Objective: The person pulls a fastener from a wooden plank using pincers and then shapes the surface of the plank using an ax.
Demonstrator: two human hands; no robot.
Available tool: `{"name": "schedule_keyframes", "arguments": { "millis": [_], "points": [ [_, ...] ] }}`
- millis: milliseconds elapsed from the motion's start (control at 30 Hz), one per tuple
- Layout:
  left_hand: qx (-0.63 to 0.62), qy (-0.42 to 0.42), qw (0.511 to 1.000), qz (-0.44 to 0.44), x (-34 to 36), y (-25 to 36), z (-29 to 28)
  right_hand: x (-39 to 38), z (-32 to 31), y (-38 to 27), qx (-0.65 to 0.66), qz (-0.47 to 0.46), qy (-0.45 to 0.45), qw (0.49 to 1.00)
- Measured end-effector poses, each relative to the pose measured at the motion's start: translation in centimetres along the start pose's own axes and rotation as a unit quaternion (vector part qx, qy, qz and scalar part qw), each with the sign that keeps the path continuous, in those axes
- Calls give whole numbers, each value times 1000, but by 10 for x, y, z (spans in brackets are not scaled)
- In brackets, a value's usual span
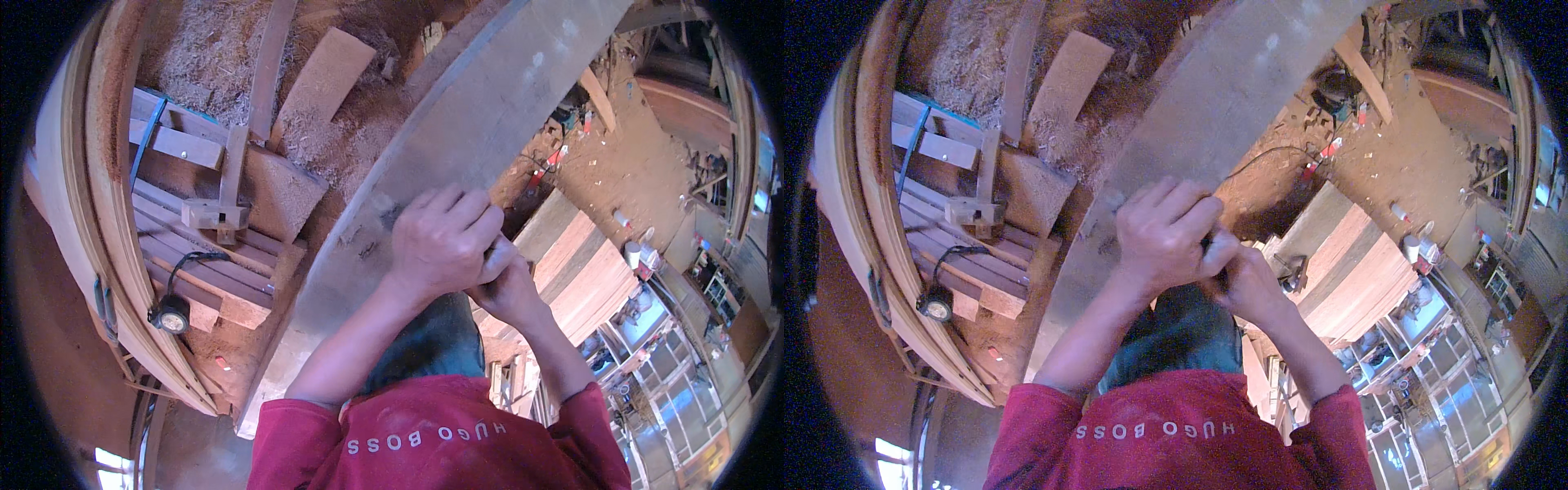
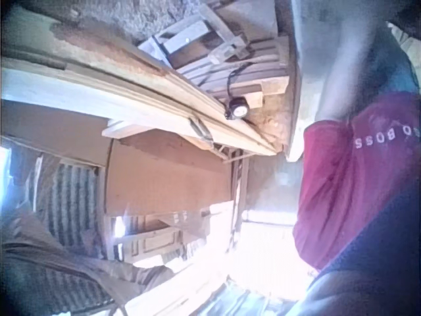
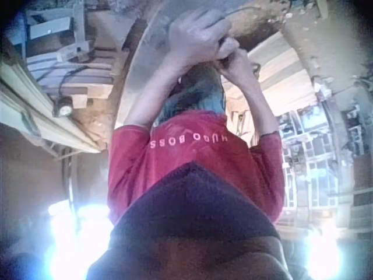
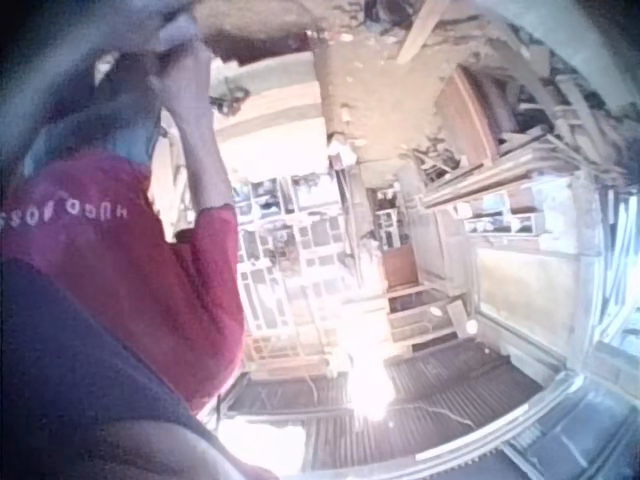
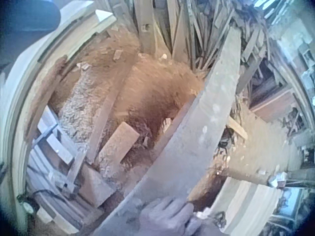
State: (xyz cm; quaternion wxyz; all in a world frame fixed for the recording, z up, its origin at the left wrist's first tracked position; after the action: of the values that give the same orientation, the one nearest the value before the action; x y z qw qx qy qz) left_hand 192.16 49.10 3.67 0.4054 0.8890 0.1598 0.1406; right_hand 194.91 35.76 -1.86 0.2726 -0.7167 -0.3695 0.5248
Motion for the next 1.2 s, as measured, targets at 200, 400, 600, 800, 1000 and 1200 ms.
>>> {"name": "schedule_keyframes", "arguments": {
  "millis": [200, 400, 600, 800, 1000, 1200],
  "points": [
    [-66, -152, 986, 6, 1, 24, 49, -54, 33, 16, 189, 134, 55, 971],
    [-80, -184, 979, 22, 14, 4, 27, -30, 39, 1, 255, 130, 76, 955],
    [4, -87, 996, 22, 6, 6, 23, -11, 9, -22, -31, -89, 116, 989],
    [-35, -153, 987, 25, 7, 18, 41, -37, 34, 14, 186, 101, 72, 975],
    [-75, -194, 977, 37, 12, -4, 27, -20, 46, -4, 293, 140, 64, 943],
    [0, -99, 994, 51, 6, 4, 18, -10, 24, -11, 28, -42, 124, 991]
  ]
}}
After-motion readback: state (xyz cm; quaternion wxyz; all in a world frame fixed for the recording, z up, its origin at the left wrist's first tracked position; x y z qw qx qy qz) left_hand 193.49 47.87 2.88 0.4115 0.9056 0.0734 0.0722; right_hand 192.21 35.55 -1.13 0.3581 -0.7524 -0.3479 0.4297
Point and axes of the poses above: each hand's wrist, its own x-axis towards the middle knuckle, its own z-axis out of the palm, y = z × x, the point moved 9 cm from there along x, towards the middle knuckle, and after that the axes turned 9 degrees about -y, right-handed, at the moved point
